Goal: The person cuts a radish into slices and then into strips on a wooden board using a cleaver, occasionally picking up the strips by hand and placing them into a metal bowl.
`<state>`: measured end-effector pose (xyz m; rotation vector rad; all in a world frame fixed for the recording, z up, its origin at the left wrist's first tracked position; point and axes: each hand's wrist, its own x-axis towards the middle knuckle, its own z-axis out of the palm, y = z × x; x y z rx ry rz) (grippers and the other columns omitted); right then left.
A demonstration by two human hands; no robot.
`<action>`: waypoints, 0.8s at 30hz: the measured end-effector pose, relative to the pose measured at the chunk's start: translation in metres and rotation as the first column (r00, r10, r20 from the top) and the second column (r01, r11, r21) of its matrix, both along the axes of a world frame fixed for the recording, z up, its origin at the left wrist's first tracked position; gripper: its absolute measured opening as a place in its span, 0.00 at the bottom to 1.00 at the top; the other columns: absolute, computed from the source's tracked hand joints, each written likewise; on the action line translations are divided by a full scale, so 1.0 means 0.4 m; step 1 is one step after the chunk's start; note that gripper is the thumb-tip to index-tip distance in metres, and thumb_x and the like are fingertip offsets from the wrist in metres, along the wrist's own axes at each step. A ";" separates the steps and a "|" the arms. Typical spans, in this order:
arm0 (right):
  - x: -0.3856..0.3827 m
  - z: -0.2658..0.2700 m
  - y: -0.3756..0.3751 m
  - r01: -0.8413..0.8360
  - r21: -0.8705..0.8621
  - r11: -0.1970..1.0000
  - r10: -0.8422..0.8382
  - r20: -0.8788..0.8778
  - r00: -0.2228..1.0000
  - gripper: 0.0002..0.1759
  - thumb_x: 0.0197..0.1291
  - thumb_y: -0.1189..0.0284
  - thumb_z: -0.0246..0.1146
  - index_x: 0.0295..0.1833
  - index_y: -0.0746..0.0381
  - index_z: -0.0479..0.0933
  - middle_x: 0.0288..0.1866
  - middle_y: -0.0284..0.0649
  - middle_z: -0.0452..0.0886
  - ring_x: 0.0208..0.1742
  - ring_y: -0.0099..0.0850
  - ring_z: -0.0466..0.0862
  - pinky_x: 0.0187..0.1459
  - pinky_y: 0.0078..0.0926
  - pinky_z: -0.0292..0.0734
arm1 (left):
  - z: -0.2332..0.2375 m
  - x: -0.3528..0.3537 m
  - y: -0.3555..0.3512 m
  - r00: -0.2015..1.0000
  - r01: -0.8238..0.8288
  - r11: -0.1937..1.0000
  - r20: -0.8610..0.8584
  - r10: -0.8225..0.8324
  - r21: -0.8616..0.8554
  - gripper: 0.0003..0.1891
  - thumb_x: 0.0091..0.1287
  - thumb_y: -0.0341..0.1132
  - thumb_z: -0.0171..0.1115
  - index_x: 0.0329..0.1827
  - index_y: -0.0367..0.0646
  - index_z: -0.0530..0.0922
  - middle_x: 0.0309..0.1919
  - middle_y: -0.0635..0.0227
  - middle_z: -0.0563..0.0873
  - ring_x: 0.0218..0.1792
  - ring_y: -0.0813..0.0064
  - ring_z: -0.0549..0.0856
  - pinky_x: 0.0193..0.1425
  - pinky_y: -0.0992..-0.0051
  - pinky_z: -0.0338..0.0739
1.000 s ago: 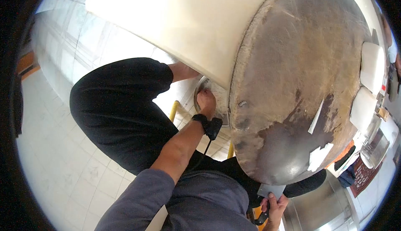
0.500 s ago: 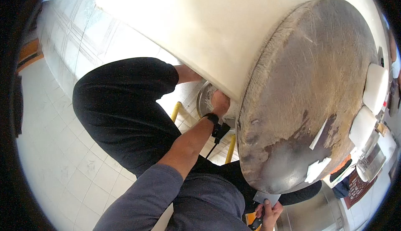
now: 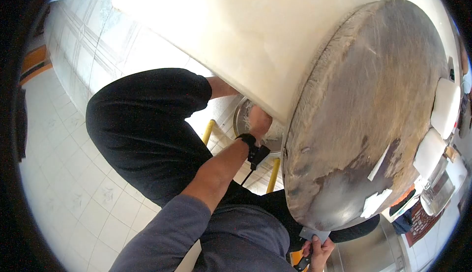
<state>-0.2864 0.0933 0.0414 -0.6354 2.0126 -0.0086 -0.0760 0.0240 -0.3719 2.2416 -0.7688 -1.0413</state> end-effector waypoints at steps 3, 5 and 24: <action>-0.001 0.001 -0.003 0.033 0.013 0.999 -0.033 -0.011 0.999 0.15 0.67 0.68 0.61 0.27 0.62 0.74 0.14 0.32 0.71 0.10 0.19 0.66 0.11 0.21 0.56 | -0.111 -0.027 0.003 0.992 0.070 0.994 0.109 -0.061 -0.079 0.09 0.68 0.34 0.54 0.39 0.39 0.81 0.35 0.49 0.86 0.40 0.48 0.85 0.43 0.53 0.79; 0.006 0.004 -0.004 0.041 0.008 0.999 -0.040 -0.015 0.999 0.15 0.67 0.68 0.61 0.27 0.63 0.74 0.14 0.32 0.71 0.10 0.19 0.66 0.10 0.21 0.56 | -0.230 -0.050 0.031 0.984 0.085 0.989 0.166 -0.064 -0.124 0.10 0.68 0.33 0.53 0.39 0.38 0.81 0.36 0.49 0.86 0.40 0.48 0.85 0.43 0.52 0.79; -0.064 -0.024 0.042 0.030 -0.067 0.997 -0.020 0.147 0.989 0.15 0.67 0.69 0.59 0.33 0.70 0.74 0.17 0.44 0.78 0.11 0.25 0.72 0.14 0.22 0.66 | -0.024 -0.092 0.141 0.875 -0.482 0.820 0.131 0.466 0.308 0.24 0.63 0.39 0.66 0.61 0.43 0.73 0.41 0.46 0.85 0.47 0.46 0.84 0.51 0.55 0.77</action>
